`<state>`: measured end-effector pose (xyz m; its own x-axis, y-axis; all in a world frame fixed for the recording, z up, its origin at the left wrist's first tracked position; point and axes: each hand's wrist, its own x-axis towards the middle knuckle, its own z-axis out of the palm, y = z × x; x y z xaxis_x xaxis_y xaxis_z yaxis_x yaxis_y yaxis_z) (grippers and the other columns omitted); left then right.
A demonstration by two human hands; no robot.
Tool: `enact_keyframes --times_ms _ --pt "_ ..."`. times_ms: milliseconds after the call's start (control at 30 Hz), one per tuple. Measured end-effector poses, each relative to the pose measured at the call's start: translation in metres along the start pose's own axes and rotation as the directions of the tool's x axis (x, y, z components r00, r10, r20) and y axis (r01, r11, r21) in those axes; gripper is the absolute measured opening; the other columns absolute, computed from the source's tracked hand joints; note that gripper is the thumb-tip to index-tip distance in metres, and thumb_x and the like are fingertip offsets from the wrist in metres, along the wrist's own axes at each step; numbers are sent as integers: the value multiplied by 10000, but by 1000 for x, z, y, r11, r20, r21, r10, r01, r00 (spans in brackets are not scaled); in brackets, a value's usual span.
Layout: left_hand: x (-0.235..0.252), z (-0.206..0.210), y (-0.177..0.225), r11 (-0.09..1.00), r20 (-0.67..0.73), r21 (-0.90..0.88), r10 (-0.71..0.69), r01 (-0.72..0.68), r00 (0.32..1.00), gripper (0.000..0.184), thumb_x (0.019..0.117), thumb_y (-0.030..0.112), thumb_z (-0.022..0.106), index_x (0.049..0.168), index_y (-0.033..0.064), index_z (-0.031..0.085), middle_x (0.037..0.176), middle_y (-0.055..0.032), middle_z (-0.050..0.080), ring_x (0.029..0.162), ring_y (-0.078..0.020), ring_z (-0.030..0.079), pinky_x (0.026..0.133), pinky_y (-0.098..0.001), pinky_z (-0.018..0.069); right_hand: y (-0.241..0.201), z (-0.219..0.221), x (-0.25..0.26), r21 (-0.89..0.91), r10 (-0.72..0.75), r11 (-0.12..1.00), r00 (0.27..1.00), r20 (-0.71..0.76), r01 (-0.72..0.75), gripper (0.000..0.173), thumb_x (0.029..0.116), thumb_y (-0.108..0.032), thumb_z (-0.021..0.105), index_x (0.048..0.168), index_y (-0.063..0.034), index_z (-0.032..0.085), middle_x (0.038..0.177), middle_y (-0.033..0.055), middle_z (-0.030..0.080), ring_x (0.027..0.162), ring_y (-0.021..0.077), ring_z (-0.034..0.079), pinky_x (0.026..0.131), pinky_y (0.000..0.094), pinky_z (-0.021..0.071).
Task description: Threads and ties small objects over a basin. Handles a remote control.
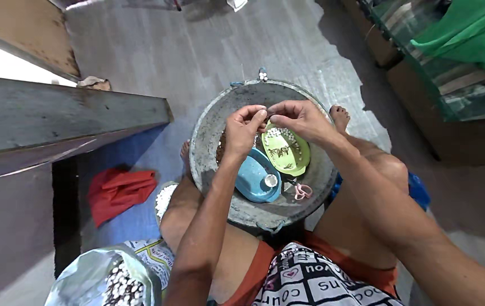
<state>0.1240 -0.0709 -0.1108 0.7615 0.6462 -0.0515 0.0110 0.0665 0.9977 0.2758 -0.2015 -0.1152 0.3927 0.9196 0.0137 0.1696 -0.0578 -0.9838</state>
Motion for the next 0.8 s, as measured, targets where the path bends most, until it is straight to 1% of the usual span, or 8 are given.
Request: enact_keyframes --times_ms 33,100,200,300,467,600,667,800 --pt "0 1 -1 1000 -6 -19 -6 6 1000 145 982 62 679 1094 -29 698 933 -124 717 741 -197 705 701 -355 637 -1 2 0 -15 -22 1000 999 -27 22 240 974 -175 720 1187 -67 725 987 35 759 870 125 730 822 313 629" --pt "-1 4 -3 996 -16 -80 -35 34 999 120 981 45 669 1064 -42 670 898 -140 713 716 -215 713 679 -370 643 -1 6 0 -30 -67 997 995 -72 65 190 956 -166 746 1119 -71 757 964 23 767 843 103 729 798 291 627" --pt "0 2 1 973 6 -205 -107 106 994 116 1022 87 600 1061 -14 640 907 -141 721 735 -216 719 681 -369 634 0 6 1 -17 -107 994 990 -93 106 144 975 -171 722 1064 -72 776 939 20 768 819 93 722 779 284 622" --pt "0 -3 9 940 14 -299 -165 162 986 175 1059 168 554 1063 23 653 930 -128 723 761 -212 717 689 -367 627 -2 4 3 200 -39 978 994 -106 59 180 1001 -131 671 1104 1 736 947 88 747 819 157 716 798 336 624" --pt "-2 -6 13 938 -10 -313 -161 150 987 230 1085 203 489 1067 36 647 987 -134 722 790 -229 717 696 -379 624 -5 1 3 498 138 863 987 -78 -81 239 1062 -167 569 1177 8 684 986 100 721 815 138 672 776 302 587" --pt "-4 -5 12 958 -24 -271 -104 94 994 125 1043 96 577 1118 10 628 998 -148 716 780 -218 718 680 -358 629 -5 5 2 632 233 760 971 -44 -154 255 1082 -213 534 1161 -22 685 985 78 721 813 125 674 761 287 585" --pt "-4 -5 11 968 -33 -248 -58 48 998 134 1014 69 623 1128 1 632 993 -147 717 775 -216 718 679 -354 631 -3 8 3 663 258 728 966 -32 -172 270 1085 -246 532 1155 -36 687 973 64 714 805 121 668 757 289 584" --pt "-3 -4 8 983 -6 -176 58 -59 998 372 960 15 678 1318 -12 582 1088 -150 690 840 -245 716 716 -392 643 -1 12 3 678 266 713 964 -24 -180 288 1082 -279 537 1128 -42 695 963 53 704 797 115 656 745 286 577"
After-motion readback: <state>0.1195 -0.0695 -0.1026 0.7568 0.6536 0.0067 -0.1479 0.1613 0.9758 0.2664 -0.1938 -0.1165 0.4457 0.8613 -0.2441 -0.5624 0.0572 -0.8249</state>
